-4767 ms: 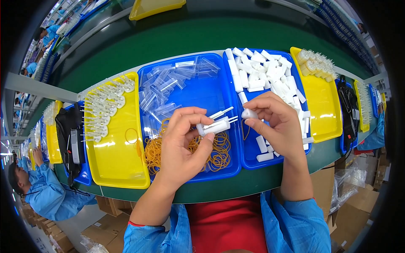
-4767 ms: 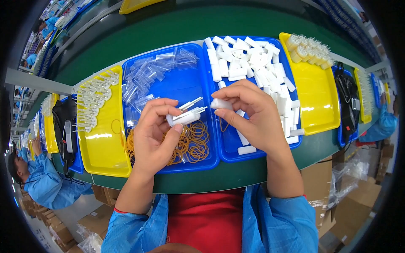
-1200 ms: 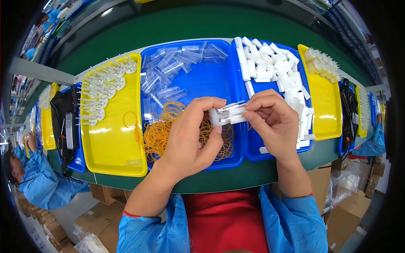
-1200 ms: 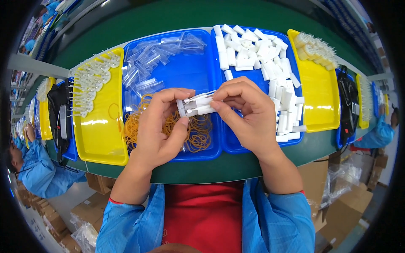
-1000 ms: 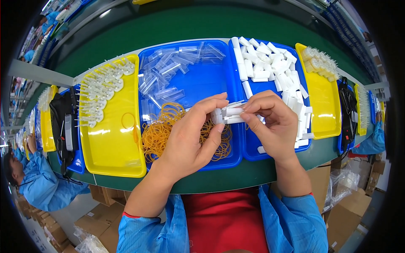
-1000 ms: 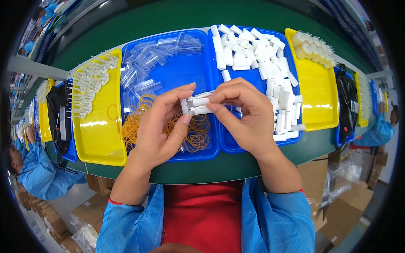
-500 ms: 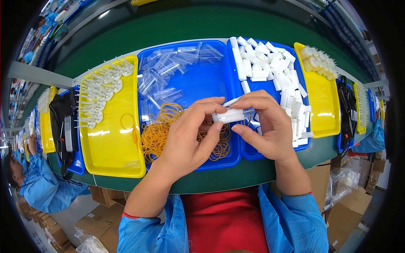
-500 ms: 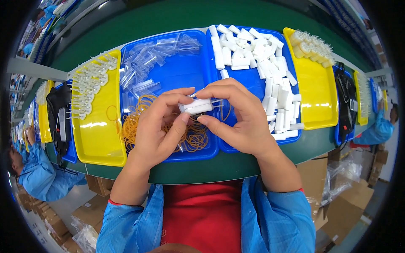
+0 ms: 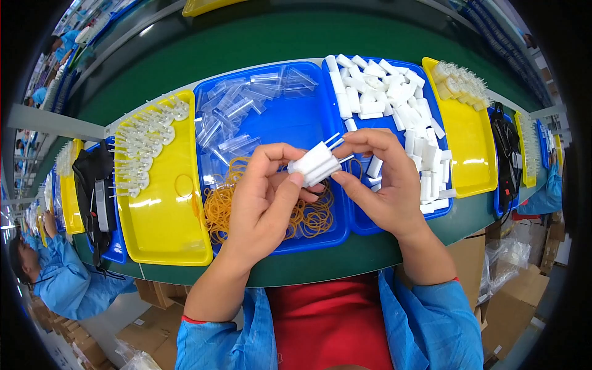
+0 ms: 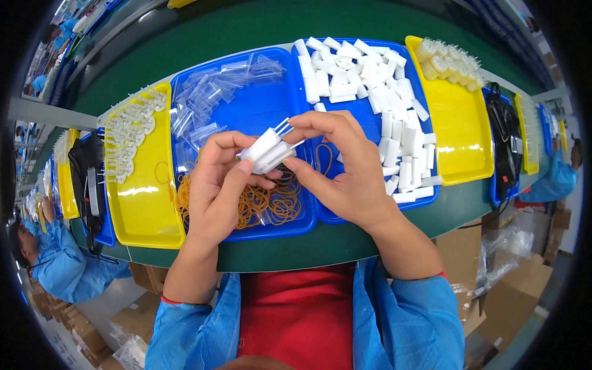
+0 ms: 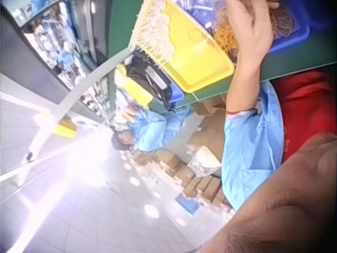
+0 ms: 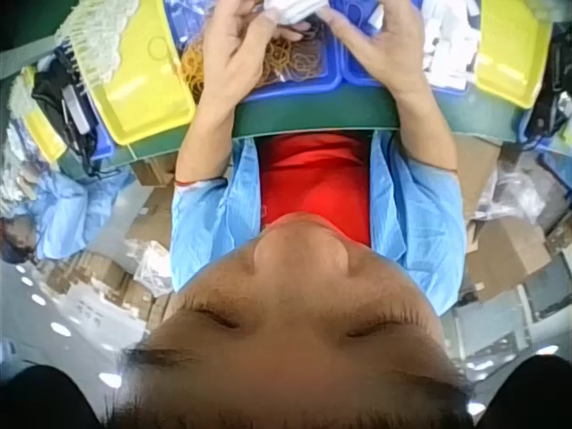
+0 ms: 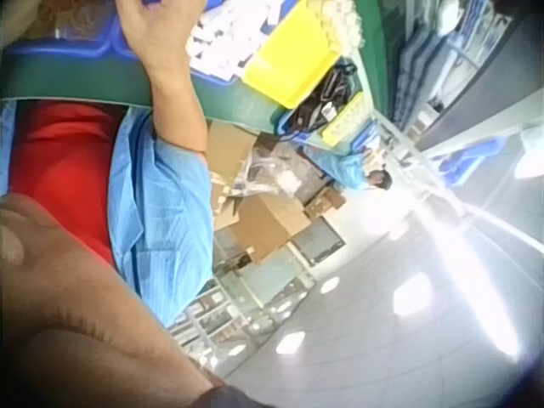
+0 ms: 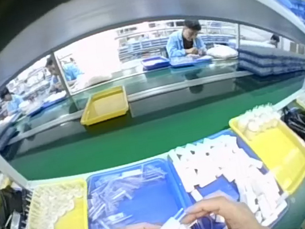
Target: The person assembles small components by fitting white cylindrical pieces onto pronged plastic bases and then sliding clear plastic sleeves over them by hand.
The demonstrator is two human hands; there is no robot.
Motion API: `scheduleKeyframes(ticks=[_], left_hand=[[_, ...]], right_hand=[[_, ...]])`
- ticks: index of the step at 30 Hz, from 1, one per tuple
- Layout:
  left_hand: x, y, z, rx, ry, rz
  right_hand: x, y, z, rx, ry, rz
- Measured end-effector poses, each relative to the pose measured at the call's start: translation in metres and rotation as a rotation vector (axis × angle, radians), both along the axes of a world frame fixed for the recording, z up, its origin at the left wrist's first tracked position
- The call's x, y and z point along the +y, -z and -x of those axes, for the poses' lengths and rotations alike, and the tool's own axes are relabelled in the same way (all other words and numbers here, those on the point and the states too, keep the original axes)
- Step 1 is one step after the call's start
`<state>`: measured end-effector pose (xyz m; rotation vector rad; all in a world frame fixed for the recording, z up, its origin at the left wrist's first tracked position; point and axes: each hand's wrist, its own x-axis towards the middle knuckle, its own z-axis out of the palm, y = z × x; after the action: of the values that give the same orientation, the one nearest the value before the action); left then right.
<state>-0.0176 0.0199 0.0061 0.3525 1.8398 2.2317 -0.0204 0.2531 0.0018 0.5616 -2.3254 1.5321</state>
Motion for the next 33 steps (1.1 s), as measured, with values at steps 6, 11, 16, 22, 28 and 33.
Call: scheduleKeyframes(ticks=[6,11,16,22,28,33], left_hand=[[-0.001,-0.001,0.002,-0.088,0.022,-0.058],[-0.002,-0.003,0.002,-0.122,0.03,-0.071],[-0.003,-0.001,0.003,-0.099,0.053,-0.069],[-0.004,-0.004,0.002,-0.132,0.015,-0.121],[-0.001,-0.004,0.001,-0.146,-0.035,-0.058],[-0.003,0.001,0.003,-0.045,-0.033,-0.133]], right_hand=[[0.001,-0.002,0.0,0.018,-0.022,-0.011],[0.001,-0.002,0.002,0.042,-0.029,-0.014],[0.004,-0.002,0.002,0.081,-0.022,-0.061],[0.026,-0.015,0.011,-0.075,0.039,0.067],[0.028,0.007,0.019,-0.019,0.19,-0.556],[0.033,0.012,0.019,-0.071,0.17,-0.601]])
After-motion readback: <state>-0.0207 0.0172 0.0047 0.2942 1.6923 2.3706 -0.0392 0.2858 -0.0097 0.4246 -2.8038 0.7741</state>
